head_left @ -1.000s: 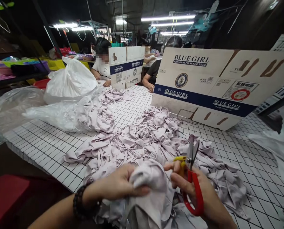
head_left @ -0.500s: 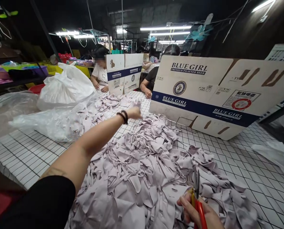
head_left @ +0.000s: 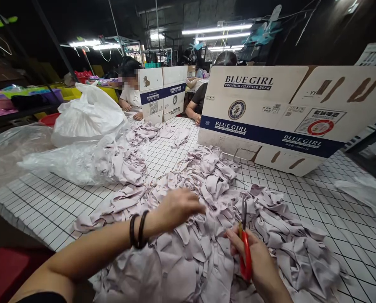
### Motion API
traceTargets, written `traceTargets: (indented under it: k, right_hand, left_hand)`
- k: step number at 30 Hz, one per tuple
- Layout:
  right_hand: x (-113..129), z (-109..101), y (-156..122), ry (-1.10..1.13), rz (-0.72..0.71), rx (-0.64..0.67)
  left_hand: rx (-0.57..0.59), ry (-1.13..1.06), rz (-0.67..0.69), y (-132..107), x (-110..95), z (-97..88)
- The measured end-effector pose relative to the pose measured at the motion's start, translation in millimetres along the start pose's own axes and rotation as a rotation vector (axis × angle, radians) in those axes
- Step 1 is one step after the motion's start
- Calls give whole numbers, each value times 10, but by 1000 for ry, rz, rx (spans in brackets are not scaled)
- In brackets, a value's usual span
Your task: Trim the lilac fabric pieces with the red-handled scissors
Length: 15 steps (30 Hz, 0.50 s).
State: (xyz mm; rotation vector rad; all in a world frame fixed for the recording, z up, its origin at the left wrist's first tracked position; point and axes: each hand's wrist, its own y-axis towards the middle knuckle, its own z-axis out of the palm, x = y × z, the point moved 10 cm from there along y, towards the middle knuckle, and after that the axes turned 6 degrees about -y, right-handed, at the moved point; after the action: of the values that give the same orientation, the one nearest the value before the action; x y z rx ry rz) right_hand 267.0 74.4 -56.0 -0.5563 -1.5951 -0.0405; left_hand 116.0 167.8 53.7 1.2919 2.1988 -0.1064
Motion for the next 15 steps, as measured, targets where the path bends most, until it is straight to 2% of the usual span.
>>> traceTargets:
  k: [2,3,5,7,10,13,15]
  right_hand:
    - [-11,141,25,59,81,50]
    - [-49,208,12,94,136,79]
    - [-144,326,-56,173,225,138]
    - [-235,400,-148,237,273,163]
    - [-283,483,-247,321,247,143]
    - [-253,568,-307,378,196,114]
    - [-213,579,-351,396,162,98]
  left_hand:
    - [23,-23,111,-371,-417,190]
    - [29,-46,133,-557,-561,259]
    - [27,-125,126,-894,-714,313]
    - [79,-228,81,-1167,-734,348]
    - [227,-335,11,-1446,-669,433]
    - [381,-343,-53,-1575,-574,554]
    - [473,-362,-83,-1571,-516,621]
